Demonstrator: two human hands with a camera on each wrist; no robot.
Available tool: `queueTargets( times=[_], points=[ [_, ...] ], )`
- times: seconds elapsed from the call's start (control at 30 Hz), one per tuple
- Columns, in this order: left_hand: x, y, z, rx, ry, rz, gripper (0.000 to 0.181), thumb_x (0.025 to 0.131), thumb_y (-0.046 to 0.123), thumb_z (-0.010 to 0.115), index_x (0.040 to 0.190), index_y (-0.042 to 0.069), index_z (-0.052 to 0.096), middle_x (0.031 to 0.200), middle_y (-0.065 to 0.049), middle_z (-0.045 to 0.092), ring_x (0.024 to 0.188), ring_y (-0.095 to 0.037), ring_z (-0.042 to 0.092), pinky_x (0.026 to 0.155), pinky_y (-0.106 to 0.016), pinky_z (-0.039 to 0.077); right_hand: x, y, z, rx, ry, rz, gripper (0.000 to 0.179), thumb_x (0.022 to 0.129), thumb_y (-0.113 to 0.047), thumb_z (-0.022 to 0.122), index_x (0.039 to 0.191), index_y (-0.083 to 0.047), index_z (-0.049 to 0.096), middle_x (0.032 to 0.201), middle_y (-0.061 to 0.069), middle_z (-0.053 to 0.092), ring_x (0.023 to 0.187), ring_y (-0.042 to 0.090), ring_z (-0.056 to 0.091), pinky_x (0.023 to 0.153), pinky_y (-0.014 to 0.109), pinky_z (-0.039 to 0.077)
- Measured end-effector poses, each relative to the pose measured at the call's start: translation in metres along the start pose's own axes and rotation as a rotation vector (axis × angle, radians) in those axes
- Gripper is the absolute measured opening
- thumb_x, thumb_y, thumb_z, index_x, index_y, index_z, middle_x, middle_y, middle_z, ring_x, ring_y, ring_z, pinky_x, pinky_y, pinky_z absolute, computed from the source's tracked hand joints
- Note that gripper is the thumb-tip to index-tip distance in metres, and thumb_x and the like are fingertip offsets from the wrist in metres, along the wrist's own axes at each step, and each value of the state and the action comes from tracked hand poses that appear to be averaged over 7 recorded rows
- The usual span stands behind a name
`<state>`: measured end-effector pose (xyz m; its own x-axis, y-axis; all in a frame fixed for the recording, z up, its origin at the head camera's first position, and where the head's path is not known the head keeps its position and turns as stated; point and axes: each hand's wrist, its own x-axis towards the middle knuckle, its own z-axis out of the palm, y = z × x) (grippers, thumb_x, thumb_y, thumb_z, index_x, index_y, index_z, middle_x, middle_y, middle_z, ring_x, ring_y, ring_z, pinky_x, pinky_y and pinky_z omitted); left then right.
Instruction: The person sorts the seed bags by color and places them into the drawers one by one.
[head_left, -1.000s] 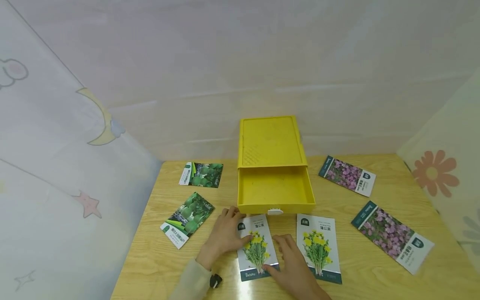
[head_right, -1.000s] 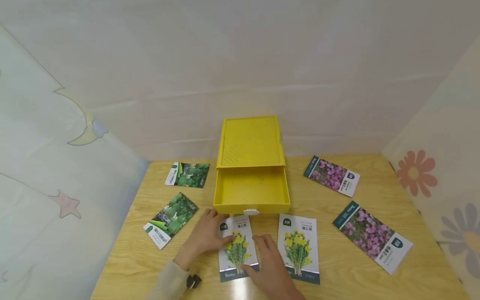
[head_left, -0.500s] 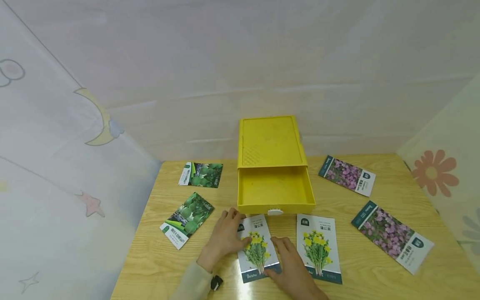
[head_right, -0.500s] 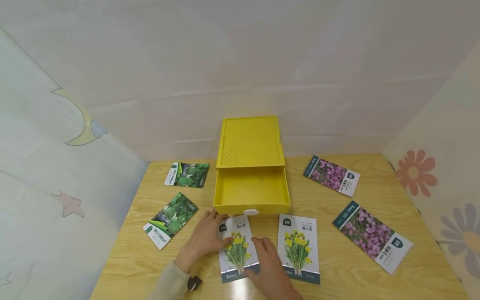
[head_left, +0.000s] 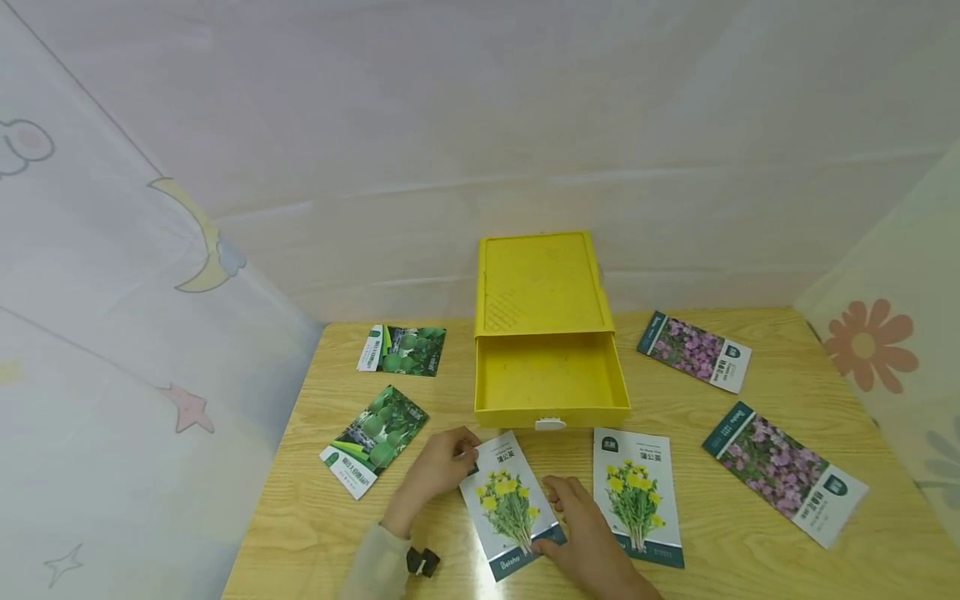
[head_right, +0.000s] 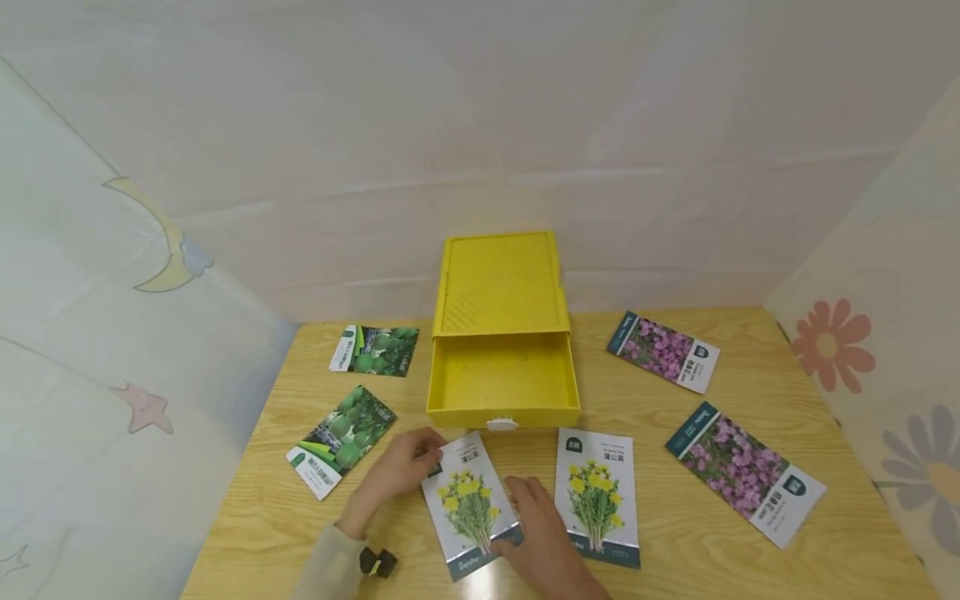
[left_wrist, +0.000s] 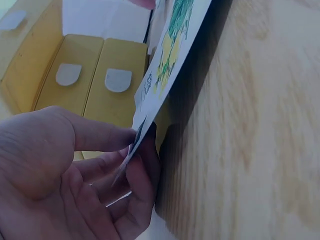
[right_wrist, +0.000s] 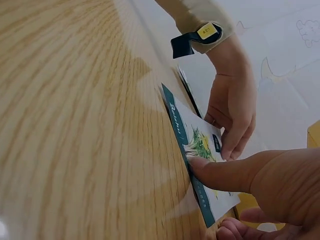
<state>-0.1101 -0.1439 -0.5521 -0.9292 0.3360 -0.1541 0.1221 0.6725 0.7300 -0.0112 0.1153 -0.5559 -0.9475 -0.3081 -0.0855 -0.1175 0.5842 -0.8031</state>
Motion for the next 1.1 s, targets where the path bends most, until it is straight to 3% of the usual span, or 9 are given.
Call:
queueTargets(
  times=[0.33, 0.6, 0.8, 0.9, 1.03, 1.1],
  points=[
    [-0.004, -0.009, -0.009, -0.142, -0.066, 0.002, 0.015, 0.099, 0.018, 0.056, 0.108, 0.011, 0.066, 0.087, 0.004, 0.065, 0.081, -0.013, 0.062, 0.071, -0.031, 0.052, 0.000, -0.003, -0.002, 0.012, 0.031, -0.024, 0.062, 0.078, -0.025, 0.083, 0.129, -0.006, 0.053, 0.104, -0.002, 0.052, 0.092, 0.015, 0.052, 0.075, 0.027, 0.053],
    [-0.012, -0.013, -0.008, -0.237, -0.064, -0.036, 0.016, 0.098, 0.022, 0.059, 0.107, 0.011, 0.066, 0.090, 0.002, 0.066, 0.085, -0.016, 0.062, 0.072, -0.033, 0.052, -0.003, 0.007, -0.003, 0.148, 0.035, -0.028, 0.060, 0.083, -0.036, 0.078, 0.129, -0.005, 0.053, 0.106, 0.001, 0.056, 0.090, 0.015, 0.056, 0.074, 0.025, 0.053],
    [-0.018, -0.014, -0.004, -0.336, -0.065, -0.057, 0.014, 0.097, 0.022, 0.060, 0.105, 0.011, 0.066, 0.090, -0.001, 0.067, 0.081, -0.017, 0.064, 0.066, -0.030, 0.052, -0.004, 0.014, -0.010, 0.297, -0.025, 0.053, 0.062, 0.084, -0.039, 0.076, 0.131, -0.006, 0.053, 0.105, 0.004, 0.061, 0.087, 0.015, 0.064, 0.071, 0.026, 0.056],
    [-0.020, -0.014, -0.002, -0.372, -0.058, -0.056, 0.014, 0.098, 0.020, 0.059, 0.106, 0.011, 0.066, 0.090, -0.001, 0.068, 0.080, -0.017, 0.065, 0.066, -0.029, 0.052, -0.005, 0.015, -0.013, 0.323, -0.049, 0.099, 0.060, 0.084, -0.041, 0.075, 0.130, -0.008, 0.055, 0.104, 0.007, 0.062, 0.084, 0.015, 0.066, 0.068, 0.027, 0.057],
    [-0.023, -0.011, -0.001, -0.448, -0.040, -0.049, 0.015, 0.098, 0.017, 0.058, 0.108, 0.007, 0.065, 0.090, -0.004, 0.070, 0.078, -0.020, 0.067, 0.065, -0.029, 0.052, -0.007, 0.016, -0.015, 0.401, -0.049, 0.201, 0.056, 0.084, -0.043, 0.075, 0.127, -0.012, 0.058, 0.108, 0.009, 0.061, 0.086, 0.018, 0.066, 0.066, 0.030, 0.056],
    [-0.025, -0.007, -0.001, -0.490, -0.029, -0.047, 0.016, 0.098, 0.015, 0.058, 0.109, 0.004, 0.064, 0.091, -0.007, 0.070, 0.079, -0.021, 0.067, 0.066, -0.029, 0.053, -0.008, 0.017, -0.017, 0.495, -0.041, 0.256, 0.055, 0.084, -0.040, 0.075, 0.127, -0.010, 0.057, 0.107, 0.011, 0.062, 0.082, 0.023, 0.067, 0.064, 0.035, 0.057]
  ],
)
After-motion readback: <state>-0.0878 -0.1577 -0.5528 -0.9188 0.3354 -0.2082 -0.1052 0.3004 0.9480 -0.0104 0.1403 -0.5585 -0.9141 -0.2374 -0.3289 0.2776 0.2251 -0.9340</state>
